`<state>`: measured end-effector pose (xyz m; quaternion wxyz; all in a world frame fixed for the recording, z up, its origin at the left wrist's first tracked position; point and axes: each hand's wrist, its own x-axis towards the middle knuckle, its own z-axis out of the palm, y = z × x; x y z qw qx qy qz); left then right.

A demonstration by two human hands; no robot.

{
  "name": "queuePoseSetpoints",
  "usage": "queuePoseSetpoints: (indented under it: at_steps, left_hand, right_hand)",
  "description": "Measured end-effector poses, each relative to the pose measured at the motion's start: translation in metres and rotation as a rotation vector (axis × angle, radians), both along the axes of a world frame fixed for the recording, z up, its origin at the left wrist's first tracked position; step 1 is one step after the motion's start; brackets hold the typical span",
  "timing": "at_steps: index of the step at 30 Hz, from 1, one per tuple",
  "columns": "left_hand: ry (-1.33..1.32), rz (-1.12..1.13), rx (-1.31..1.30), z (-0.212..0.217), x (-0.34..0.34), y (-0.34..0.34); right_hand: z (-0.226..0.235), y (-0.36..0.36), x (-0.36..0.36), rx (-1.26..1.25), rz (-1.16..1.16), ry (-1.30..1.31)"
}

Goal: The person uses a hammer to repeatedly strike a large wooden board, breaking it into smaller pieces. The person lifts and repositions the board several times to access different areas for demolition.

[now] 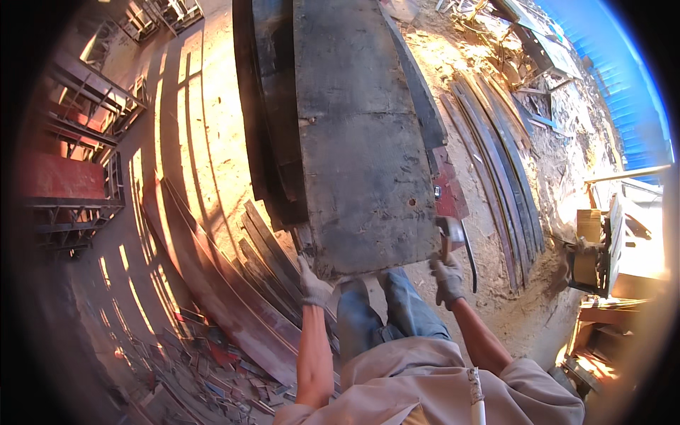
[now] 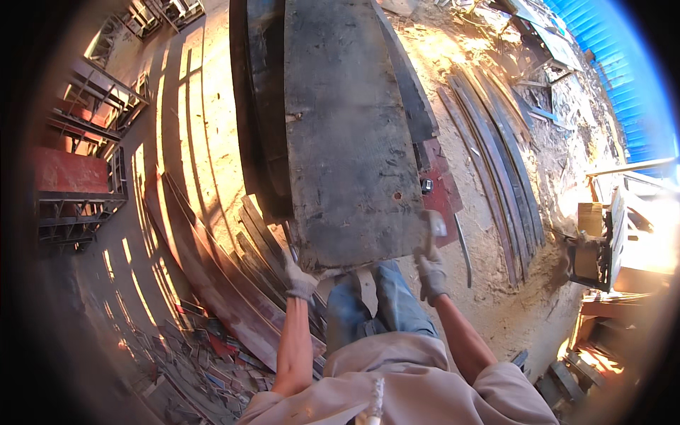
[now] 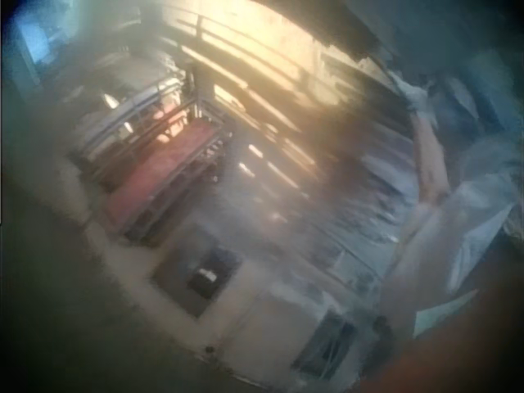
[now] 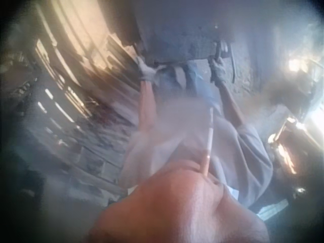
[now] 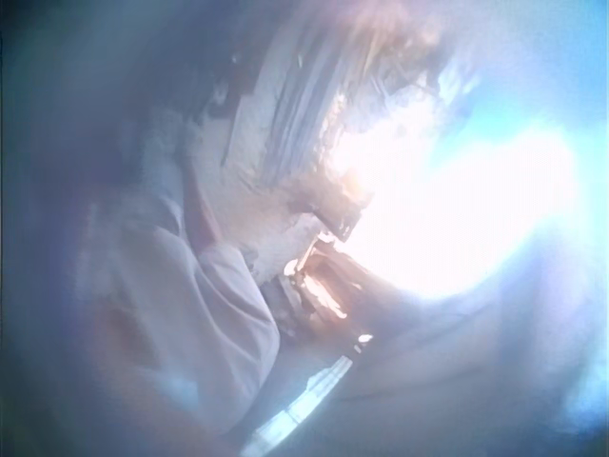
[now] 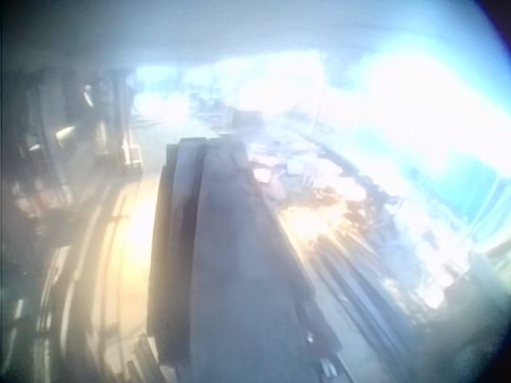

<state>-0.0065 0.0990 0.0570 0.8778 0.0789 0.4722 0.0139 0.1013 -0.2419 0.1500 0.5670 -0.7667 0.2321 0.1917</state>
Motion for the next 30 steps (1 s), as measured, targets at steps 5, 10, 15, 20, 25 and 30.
queuePoseSetpoints:
  at_steps: [5, 10, 15, 20, 25, 30]
  left_hand:
    - [-0.064, -0.030, -0.026, 0.008, -0.006, 0.002]
    - [-0.026, -0.132, 0.054, -0.016, -0.010, -0.003]
    - [-0.693, -0.326, 0.334, 0.001, -0.002, -0.009]
    - [0.081, -1.382, 2.255, 0.065, 0.006, -0.032]
    - [0.157, -1.156, 2.392, 0.093, 0.034, -0.064]
    - [0.136, -1.032, 2.440, 0.087, 0.049, -0.102]
  right_hand:
    - [-0.013, -0.046, 0.019, 0.076, -0.225, 0.108]
    - [-0.008, -0.061, 0.019, 0.250, -0.347, 0.065]
    - [0.006, -0.096, 0.020, 0.469, -0.483, 0.108]
    - [0.049, -0.108, 0.036, 0.946, -0.371, 0.183]
    - [0.106, -0.092, 0.055, 0.753, -0.107, 0.097]
    - [0.129, -0.077, 0.056, 0.642, -0.036, 0.099]
